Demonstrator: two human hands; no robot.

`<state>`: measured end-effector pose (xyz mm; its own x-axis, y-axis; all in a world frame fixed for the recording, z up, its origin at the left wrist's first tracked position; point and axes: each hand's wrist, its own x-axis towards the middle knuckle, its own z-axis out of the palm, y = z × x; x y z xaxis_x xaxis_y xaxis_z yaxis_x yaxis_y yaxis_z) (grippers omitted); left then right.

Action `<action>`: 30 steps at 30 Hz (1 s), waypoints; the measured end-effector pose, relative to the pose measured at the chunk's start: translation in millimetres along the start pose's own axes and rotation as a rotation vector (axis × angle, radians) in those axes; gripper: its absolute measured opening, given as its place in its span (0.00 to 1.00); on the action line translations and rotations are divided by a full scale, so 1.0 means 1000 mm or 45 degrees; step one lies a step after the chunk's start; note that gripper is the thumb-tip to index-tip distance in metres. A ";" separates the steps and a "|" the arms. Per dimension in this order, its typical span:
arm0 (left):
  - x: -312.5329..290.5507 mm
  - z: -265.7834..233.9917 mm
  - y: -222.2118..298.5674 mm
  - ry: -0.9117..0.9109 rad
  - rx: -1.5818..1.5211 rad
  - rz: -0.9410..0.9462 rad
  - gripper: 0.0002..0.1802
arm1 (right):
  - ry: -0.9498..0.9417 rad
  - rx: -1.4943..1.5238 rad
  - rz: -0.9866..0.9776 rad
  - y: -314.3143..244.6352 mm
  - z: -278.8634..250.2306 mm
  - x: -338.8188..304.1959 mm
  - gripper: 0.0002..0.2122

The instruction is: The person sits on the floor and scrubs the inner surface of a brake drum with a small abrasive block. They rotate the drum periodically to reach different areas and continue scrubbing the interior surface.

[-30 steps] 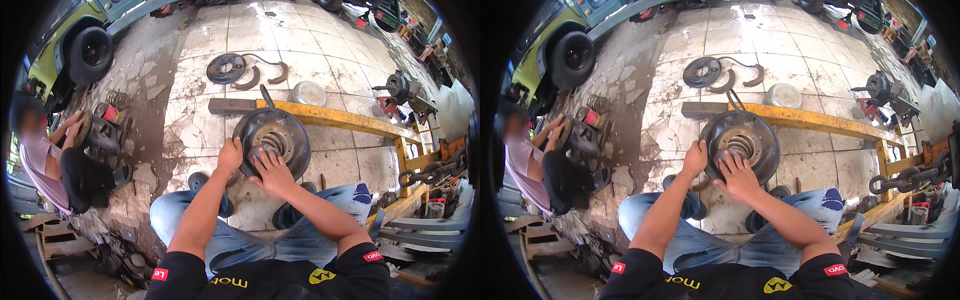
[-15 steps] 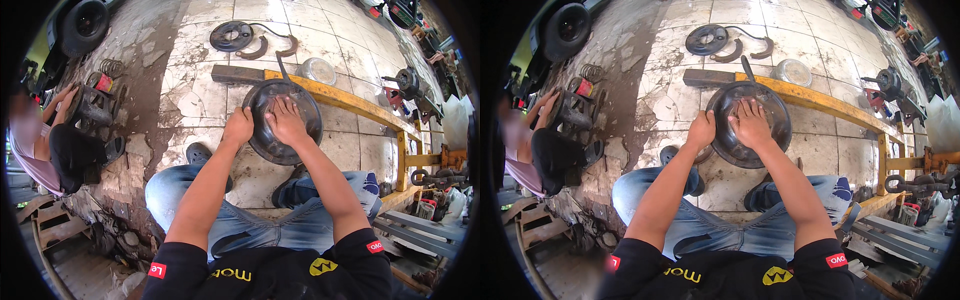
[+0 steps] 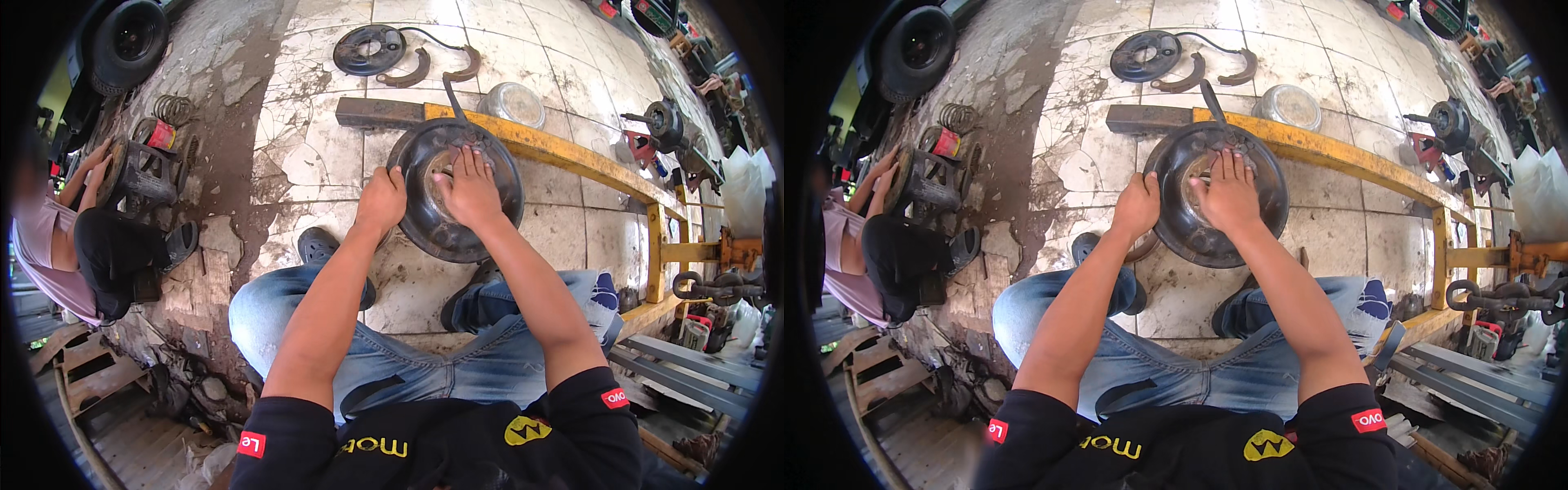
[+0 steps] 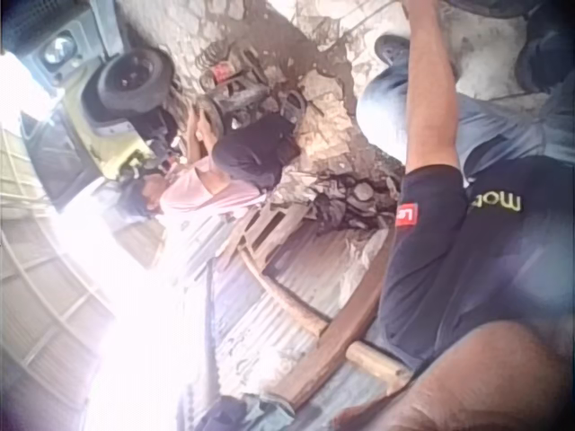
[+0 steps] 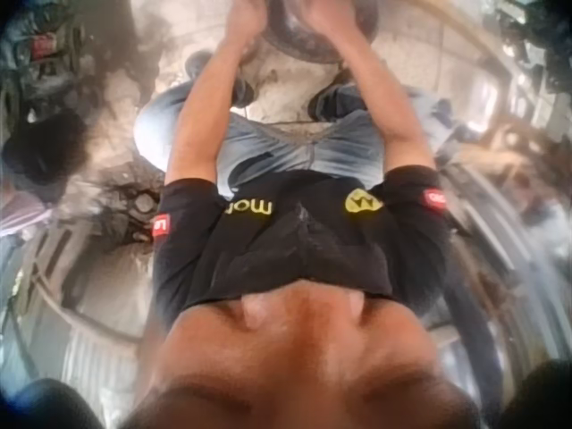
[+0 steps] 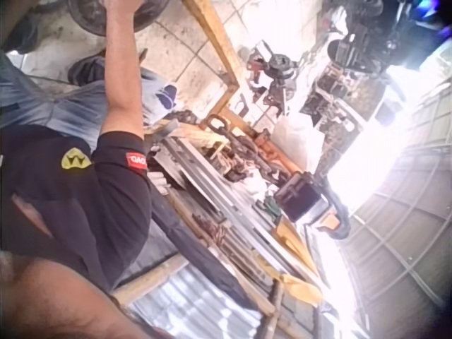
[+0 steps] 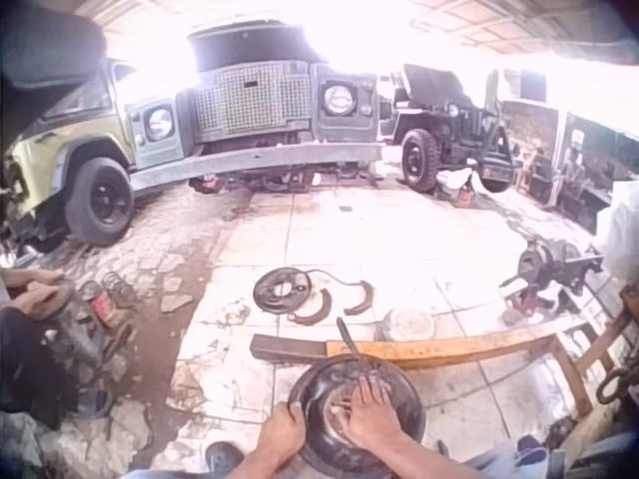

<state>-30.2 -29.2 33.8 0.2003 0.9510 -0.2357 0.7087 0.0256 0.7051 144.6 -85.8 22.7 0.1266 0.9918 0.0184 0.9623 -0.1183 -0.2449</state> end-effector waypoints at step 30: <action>0.002 -0.001 0.000 0.029 0.009 0.032 0.26 | -0.148 0.204 -0.300 -0.010 -0.007 -0.018 0.35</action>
<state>-30.5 -27.2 34.1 0.2029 0.9580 -0.2025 0.7082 -0.0007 0.7061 134.4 -102.8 31.5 -0.1327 0.9910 -0.0158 0.9106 0.1156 -0.3968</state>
